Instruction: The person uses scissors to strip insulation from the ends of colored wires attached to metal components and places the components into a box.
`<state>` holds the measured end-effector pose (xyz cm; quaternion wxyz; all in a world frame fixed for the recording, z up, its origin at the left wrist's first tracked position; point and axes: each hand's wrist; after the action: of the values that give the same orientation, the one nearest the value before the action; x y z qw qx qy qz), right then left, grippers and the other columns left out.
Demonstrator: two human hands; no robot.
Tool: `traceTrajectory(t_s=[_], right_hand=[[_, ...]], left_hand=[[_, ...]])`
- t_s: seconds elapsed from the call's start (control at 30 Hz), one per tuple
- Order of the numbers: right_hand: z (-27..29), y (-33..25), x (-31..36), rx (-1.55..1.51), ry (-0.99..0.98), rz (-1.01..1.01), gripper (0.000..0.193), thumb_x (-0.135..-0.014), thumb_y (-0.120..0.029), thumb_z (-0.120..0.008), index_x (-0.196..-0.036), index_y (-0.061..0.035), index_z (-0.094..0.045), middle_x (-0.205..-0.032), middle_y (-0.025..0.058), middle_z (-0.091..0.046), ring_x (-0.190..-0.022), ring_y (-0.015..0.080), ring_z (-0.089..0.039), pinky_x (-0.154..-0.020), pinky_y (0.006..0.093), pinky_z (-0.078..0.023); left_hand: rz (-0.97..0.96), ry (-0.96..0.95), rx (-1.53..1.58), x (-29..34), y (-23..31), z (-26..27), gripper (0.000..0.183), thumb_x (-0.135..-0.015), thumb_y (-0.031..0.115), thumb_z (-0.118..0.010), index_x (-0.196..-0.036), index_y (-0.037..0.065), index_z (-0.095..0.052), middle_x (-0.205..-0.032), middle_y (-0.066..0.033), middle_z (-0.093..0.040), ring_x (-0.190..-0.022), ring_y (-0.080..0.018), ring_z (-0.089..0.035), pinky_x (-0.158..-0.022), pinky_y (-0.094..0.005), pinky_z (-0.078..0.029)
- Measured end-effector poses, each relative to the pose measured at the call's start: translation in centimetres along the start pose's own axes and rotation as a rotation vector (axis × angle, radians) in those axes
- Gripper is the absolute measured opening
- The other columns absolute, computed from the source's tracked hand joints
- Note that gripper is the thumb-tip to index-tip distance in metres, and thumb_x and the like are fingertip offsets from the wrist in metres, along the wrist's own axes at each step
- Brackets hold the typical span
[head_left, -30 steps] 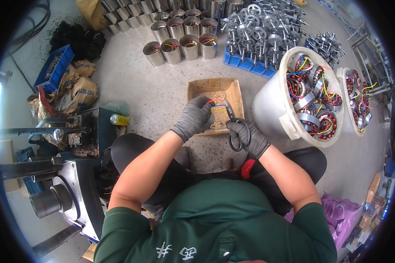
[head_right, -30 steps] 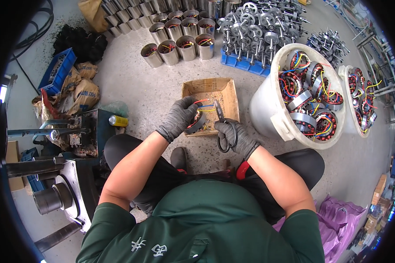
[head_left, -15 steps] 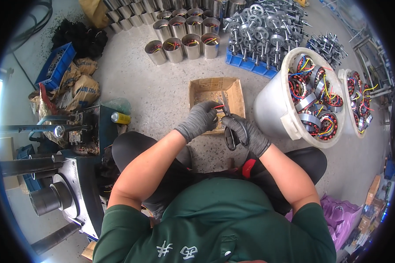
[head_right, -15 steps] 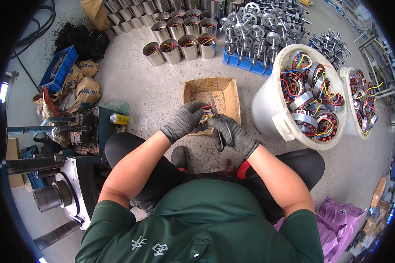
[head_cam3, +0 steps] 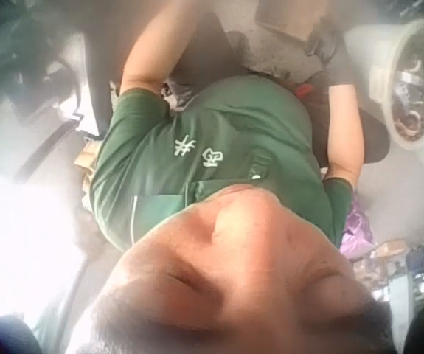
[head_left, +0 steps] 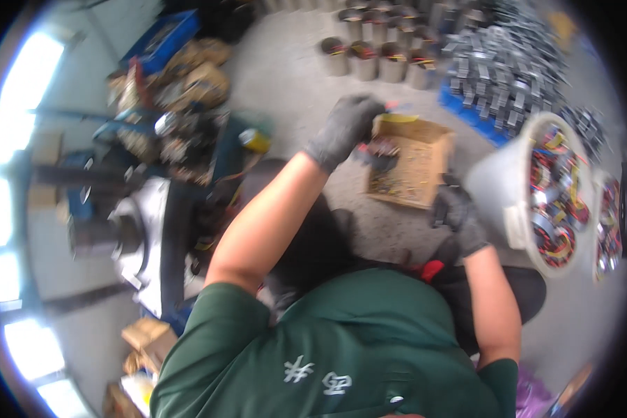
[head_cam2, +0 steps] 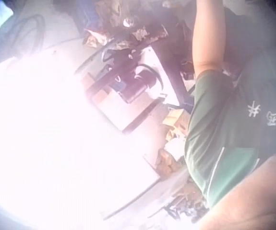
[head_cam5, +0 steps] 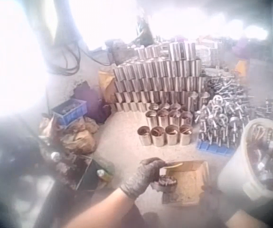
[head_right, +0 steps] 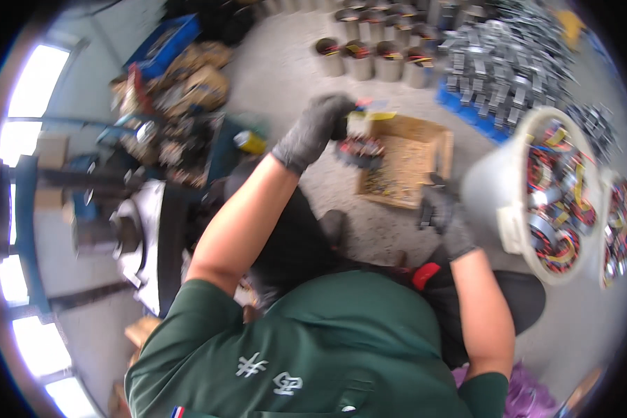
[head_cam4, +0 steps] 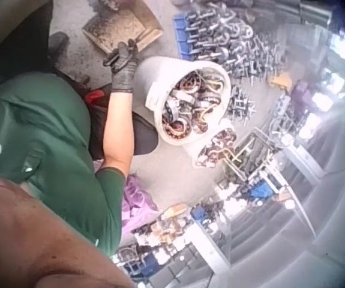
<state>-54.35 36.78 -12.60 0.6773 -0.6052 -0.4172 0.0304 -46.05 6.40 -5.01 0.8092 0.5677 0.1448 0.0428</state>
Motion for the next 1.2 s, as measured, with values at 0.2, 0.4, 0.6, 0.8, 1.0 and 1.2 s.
traceTrajectory(t_s=[0.2, 0.4, 0.6, 0.8, 1.0, 1.2], right_hand=[[-0.3, -1.8, 2.0, -0.152, -0.096, 0.234, 0.020, -0.094, -0.025, -0.062, -0.095, -0.0068, -0.054, -0.061, 0.0043, -0.052, -0.046, 0.0161, -0.050, -0.043, 0.0279, -0.041], [-1.1, -3.6, 3.0, -0.121, -0.039, 0.151, 0.020, -0.098, -0.027, -0.060, -0.090, -0.0093, -0.056, -0.064, -0.0005, -0.050, -0.049, 0.0104, -0.048, -0.046, 0.0241, -0.037], [-1.2, -4.4, 3.6, -0.085, -0.003, 0.079, 0.025, -0.099, -0.033, -0.058, -0.089, -0.0103, -0.057, -0.066, -0.0018, -0.052, -0.056, 0.0078, -0.050, -0.052, 0.0217, -0.040], [-0.9, -3.5, 3.2, -0.039, 0.096, 0.130, 0.028, -0.092, -0.036, -0.066, -0.098, -0.0095, -0.058, -0.073, 0.0001, -0.053, -0.063, 0.0114, -0.054, -0.053, 0.0258, -0.043], [-1.4, -3.7, 2.7, -0.145, 0.101, 0.008, 0.025, -0.099, -0.032, -0.056, -0.090, -0.0087, -0.058, -0.069, 0.0003, -0.054, -0.061, 0.0112, -0.054, -0.057, 0.0244, -0.043], [-2.2, -4.0, 3.6, -0.108, 0.005, 0.070, 0.026, -0.099, -0.033, -0.055, -0.086, -0.0099, -0.055, -0.068, 0.0025, -0.053, -0.057, 0.0142, -0.051, -0.057, 0.0271, -0.041]], left_hand=[[0.283, 0.280, 0.240, 6.0, 4.6, 10.3, 0.023, -0.086, 0.019, -0.070, -0.097, -0.001, -0.066, -0.068, -0.0016, -0.059, -0.060, -0.0083, -0.052, -0.056, -0.0236, -0.039], [0.580, 0.405, 0.126, 14.7, 2.1, 15.4, 0.028, -0.091, 0.021, -0.070, -0.107, -0.002, -0.068, -0.085, -0.0028, -0.066, -0.071, -0.0065, -0.060, -0.062, -0.0211, -0.048], [0.796, 0.534, 0.230, 28.2, -3.2, 18.4, 0.027, -0.094, 0.019, -0.066, -0.107, -0.005, -0.065, -0.083, -0.0054, -0.066, -0.070, -0.0130, -0.065, -0.062, -0.0261, -0.055], [0.928, 0.835, 0.111, 44.6, -5.3, 17.0, 0.022, -0.089, 0.007, -0.056, -0.109, 0.012, -0.065, -0.079, -0.0033, -0.067, -0.060, -0.0128, -0.060, -0.048, -0.0268, -0.047], [0.826, 1.728, 0.824, 52.4, -10.1, 15.8, 0.034, -0.093, 0.006, -0.052, -0.126, 0.009, -0.058, -0.114, -0.0071, -0.068, -0.103, -0.0221, -0.067, -0.092, -0.0406, -0.054], [0.464, 1.307, 0.379, 55.5, -20.9, 16.1, 0.052, -0.098, 0.021, -0.049, -0.149, 0.012, -0.040, -0.150, -0.0085, -0.045, -0.137, -0.0273, -0.044, -0.116, -0.0378, -0.033]])
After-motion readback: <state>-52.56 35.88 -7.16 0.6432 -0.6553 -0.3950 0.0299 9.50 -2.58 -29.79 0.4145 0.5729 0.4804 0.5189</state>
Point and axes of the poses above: each hand's wrist, its own x-axis away from the middle knuckle, its own z-axis out of the back of the hand, y = z × x
